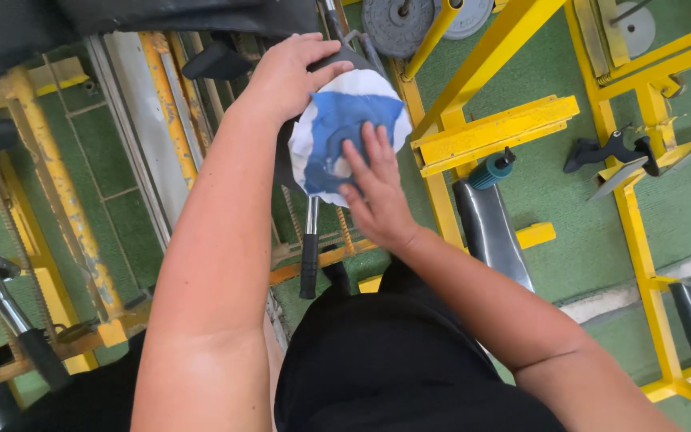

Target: Wiping down a medicine ball and gym machine components with a cleaning cloth and solution.

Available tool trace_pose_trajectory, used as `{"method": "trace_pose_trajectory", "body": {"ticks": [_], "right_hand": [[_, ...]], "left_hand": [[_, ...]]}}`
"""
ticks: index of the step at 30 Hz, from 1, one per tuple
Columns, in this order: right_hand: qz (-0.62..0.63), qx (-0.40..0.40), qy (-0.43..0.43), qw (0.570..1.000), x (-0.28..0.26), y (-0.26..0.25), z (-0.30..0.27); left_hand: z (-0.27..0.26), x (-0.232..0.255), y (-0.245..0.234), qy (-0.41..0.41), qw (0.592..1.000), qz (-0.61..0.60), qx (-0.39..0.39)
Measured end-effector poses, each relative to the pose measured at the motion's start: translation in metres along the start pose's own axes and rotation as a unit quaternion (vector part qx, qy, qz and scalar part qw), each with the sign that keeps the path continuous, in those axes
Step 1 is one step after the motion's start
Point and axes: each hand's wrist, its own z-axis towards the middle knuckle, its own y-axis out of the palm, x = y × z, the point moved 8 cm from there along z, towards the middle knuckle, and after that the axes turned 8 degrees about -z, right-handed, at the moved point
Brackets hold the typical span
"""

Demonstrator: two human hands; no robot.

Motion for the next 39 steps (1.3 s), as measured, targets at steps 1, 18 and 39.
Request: {"method": "trace_pose_trajectory", "body": {"ticks": [1,18,39], "right_hand": [[0.0,-0.002,-0.002,1.0,0.012,-0.001,0.008],[0.399,-0.226,0.228,0.859,0.161,0.04,0.107],[0.237,-0.196,0.095,0.947,0.142,0.045,0.159]], "left_hand": [[0.0,0.001,0.0,-0.002,1.0,0.0,0.002],[-0.111,0.05,-0.005,-0.316,0.901,0.152,0.256],[-0.089,0.081,0.019,-0.19,0.923,0.151,0.298]]}}
